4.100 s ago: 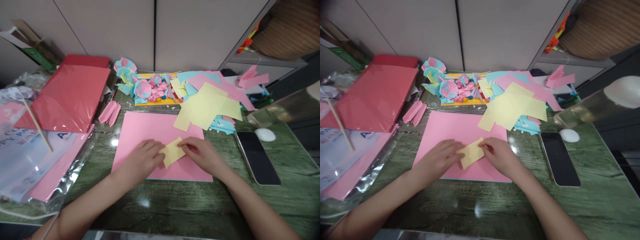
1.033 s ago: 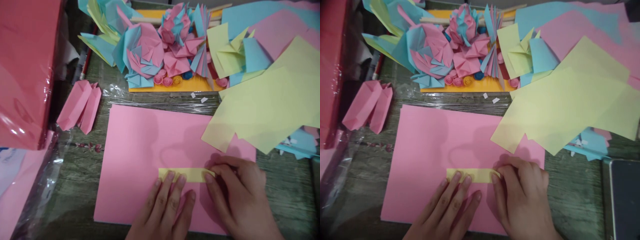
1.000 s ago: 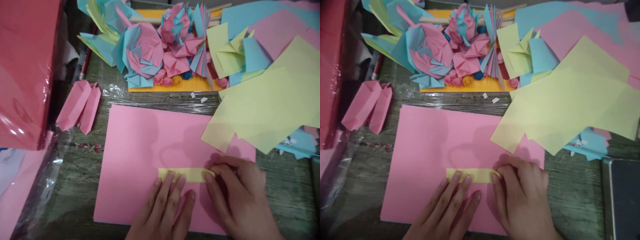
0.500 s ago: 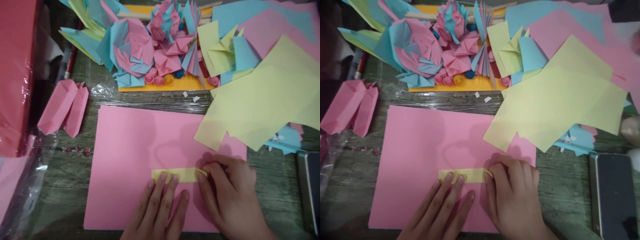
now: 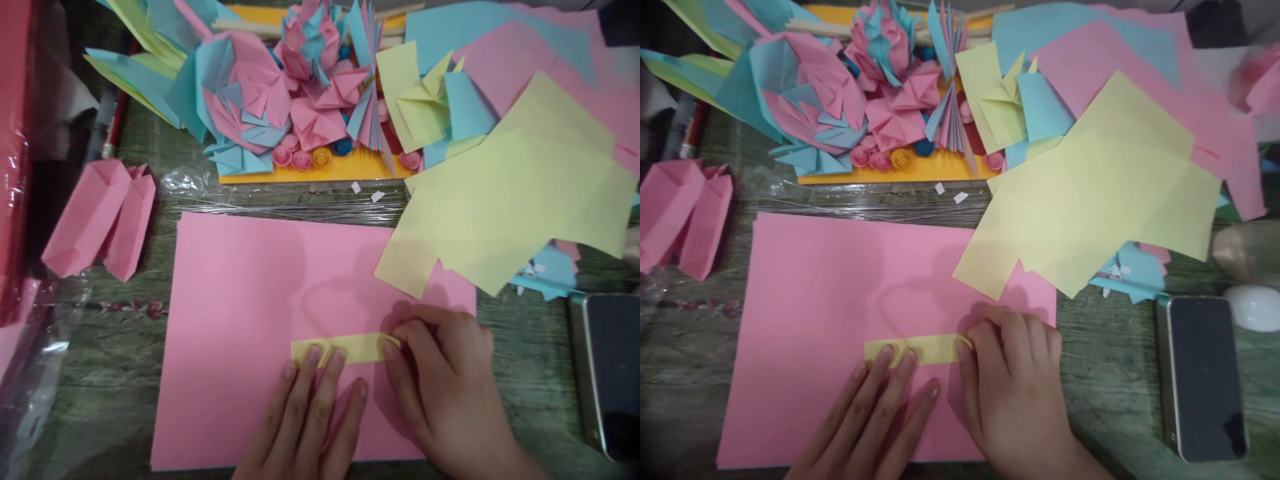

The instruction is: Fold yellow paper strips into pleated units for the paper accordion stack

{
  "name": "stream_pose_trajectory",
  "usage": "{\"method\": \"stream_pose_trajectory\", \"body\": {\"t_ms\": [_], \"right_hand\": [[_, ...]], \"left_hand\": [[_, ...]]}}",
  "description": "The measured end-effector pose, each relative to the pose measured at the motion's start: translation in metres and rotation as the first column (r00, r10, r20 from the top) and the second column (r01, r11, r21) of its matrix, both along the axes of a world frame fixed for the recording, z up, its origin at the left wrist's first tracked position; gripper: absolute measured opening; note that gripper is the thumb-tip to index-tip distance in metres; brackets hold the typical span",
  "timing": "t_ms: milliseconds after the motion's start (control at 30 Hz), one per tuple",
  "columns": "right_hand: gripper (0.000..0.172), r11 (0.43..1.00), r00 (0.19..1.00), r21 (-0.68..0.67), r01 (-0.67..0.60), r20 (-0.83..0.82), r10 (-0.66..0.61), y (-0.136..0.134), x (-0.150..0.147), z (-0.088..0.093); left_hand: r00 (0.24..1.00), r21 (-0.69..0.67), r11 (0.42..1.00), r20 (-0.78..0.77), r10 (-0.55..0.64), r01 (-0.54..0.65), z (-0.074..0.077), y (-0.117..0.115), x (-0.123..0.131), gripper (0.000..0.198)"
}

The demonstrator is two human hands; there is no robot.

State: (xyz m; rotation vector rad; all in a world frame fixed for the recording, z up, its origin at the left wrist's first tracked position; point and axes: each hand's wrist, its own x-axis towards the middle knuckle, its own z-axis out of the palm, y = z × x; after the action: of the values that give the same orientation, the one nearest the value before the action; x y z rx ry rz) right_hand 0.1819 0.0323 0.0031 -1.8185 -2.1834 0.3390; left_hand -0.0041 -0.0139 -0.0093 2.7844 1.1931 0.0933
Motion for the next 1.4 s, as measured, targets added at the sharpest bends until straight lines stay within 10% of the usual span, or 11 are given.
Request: {"method": "stream_pose_trajectory", "body": {"t_ms": [1400], "right_hand": [[0.013, 1.0, 0.998, -0.003, -0.011, 0.062, 0.011, -0.0044, 0.0052, 0.0031]], "left_hand": [[0.99, 0.025, 0.999, -0.138, -0.017, 0.021, 0.0057, 0.0015, 0.0091, 0.08]]}}
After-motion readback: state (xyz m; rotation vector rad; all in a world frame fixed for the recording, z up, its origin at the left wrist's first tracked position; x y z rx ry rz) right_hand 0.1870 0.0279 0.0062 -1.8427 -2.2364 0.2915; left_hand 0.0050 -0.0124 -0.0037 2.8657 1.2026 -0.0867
